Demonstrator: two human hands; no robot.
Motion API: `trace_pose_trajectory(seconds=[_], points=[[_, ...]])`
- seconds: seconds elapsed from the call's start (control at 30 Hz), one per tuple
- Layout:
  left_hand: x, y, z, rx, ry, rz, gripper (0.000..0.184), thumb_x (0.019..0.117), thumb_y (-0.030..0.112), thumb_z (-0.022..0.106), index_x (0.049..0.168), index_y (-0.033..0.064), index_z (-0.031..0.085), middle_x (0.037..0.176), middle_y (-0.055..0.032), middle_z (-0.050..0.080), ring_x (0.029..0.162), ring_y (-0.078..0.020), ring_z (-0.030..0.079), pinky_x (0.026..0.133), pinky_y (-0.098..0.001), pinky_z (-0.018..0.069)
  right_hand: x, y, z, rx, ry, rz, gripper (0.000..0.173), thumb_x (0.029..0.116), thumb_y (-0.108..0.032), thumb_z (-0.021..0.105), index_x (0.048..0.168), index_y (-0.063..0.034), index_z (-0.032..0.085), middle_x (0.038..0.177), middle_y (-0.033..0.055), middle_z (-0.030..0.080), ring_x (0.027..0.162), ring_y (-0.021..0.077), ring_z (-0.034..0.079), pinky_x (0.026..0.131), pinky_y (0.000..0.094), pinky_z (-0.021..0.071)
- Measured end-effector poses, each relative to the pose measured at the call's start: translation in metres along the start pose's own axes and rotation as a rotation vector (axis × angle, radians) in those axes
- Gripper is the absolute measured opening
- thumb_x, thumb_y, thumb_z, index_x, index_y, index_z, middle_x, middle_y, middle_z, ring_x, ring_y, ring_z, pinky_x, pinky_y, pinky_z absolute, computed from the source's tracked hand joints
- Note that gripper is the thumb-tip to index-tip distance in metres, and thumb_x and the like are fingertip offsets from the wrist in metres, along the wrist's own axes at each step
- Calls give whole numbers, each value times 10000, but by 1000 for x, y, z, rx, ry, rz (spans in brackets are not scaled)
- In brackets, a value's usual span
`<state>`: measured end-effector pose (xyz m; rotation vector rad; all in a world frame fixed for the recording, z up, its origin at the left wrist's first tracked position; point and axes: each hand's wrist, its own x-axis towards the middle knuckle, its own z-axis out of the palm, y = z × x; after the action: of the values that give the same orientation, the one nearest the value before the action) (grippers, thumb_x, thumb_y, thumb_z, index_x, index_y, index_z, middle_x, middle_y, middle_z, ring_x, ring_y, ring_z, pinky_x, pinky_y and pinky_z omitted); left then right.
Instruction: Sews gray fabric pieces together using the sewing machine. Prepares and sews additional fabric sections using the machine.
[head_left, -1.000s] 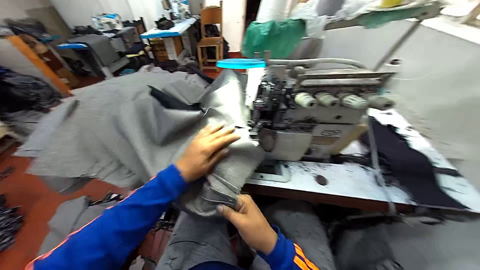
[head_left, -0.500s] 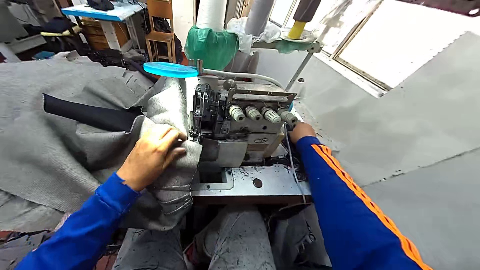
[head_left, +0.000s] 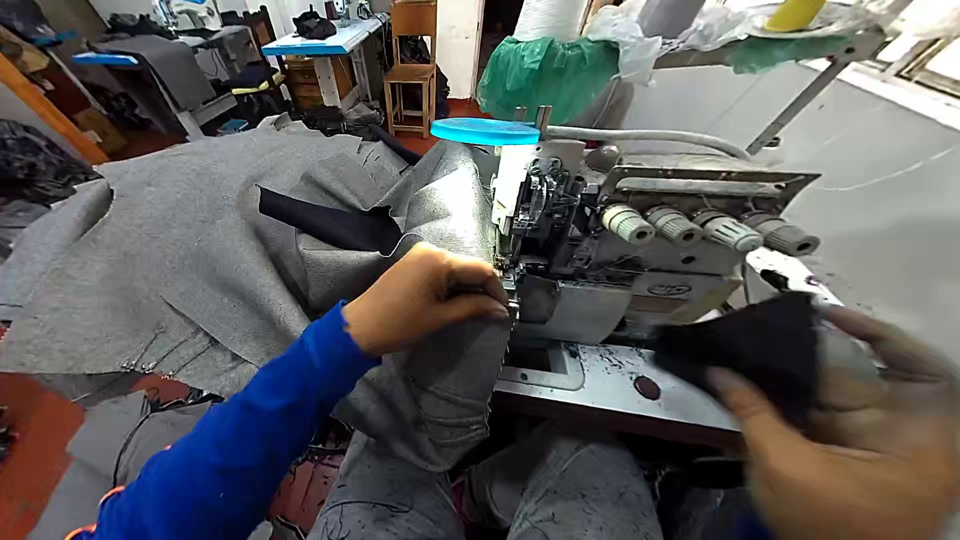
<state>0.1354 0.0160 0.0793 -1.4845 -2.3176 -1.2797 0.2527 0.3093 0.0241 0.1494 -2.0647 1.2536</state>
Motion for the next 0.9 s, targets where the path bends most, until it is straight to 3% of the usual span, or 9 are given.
trace_pose_trajectory(seconds=[0.1,0.2,0.4,0.47,0.53,0.6,0.73,0.83,0.9], points=[[-8,20,9,-7,134,41,47,880,57,753,872,14,770,844,-16,710,762,-15,641,688,-152,538,-23,-23,78,180,-13,-8,351,966,-103,646,1285,41,623,1177,2,713,1053,-29,655,922,193,553],[-12,22,8,-74,189,17,68,834,38,793,845,-10,746,1171,-122,708,1055,-125,687,895,-249,590,-33,-40,132,380,-24,-11,223,1020,-84,551,1189,14,659,1091,-33,737,1042,-34,671,934,173,566],[-22,25,-2,-70,249,-161,122,841,-27,778,871,-6,662,731,-19,669,635,-25,621,591,-168,534,-32,-55,151,664,-84,90,253,950,24,571,1105,-155,482,889,-128,698,811,-37,683,743,145,581],[-20,17,2,-49,263,-191,115,851,5,783,882,0,672,737,-14,679,640,-17,624,607,-169,533,-36,-49,155,735,-57,120,253,927,40,580,1007,-190,509,818,-138,662,732,-41,644,688,140,561],[-16,0,10,34,285,-187,112,865,54,786,882,13,682,733,-9,687,635,-22,622,612,-189,526,-47,-37,156,682,-154,136,80,1001,-138,540,981,-152,616,841,-133,664,796,-59,631,727,150,542],[-13,-21,24,209,324,-178,111,875,130,787,893,52,710,772,3,698,702,-55,645,689,-255,541,-62,-28,161,643,-316,232,267,1011,-259,550,956,-31,678,833,-83,686,813,-70,642,747,166,548],[-11,-35,53,667,465,-46,175,886,216,777,1022,105,776,1004,-80,744,1086,-312,639,1000,-508,440,-81,-17,163,754,-429,422,150,970,-59,582,890,-24,704,811,-67,715,800,-54,670,785,185,570],[-22,-17,68,831,435,25,185,966,204,674,862,81,765,783,-65,703,867,-266,667,910,-469,463,-92,-13,149,794,-469,332,231,1026,-161,572,887,-67,730,839,-109,733,835,-80,672,794,174,575],[-30,2,79,877,323,-42,288,1023,300,588,981,99,789,932,-49,755,955,-217,705,955,-437,504,-100,-7,142,742,-475,252,348,1063,-292,531,868,-66,710,801,-102,714,809,-99,653,758,153,558]])
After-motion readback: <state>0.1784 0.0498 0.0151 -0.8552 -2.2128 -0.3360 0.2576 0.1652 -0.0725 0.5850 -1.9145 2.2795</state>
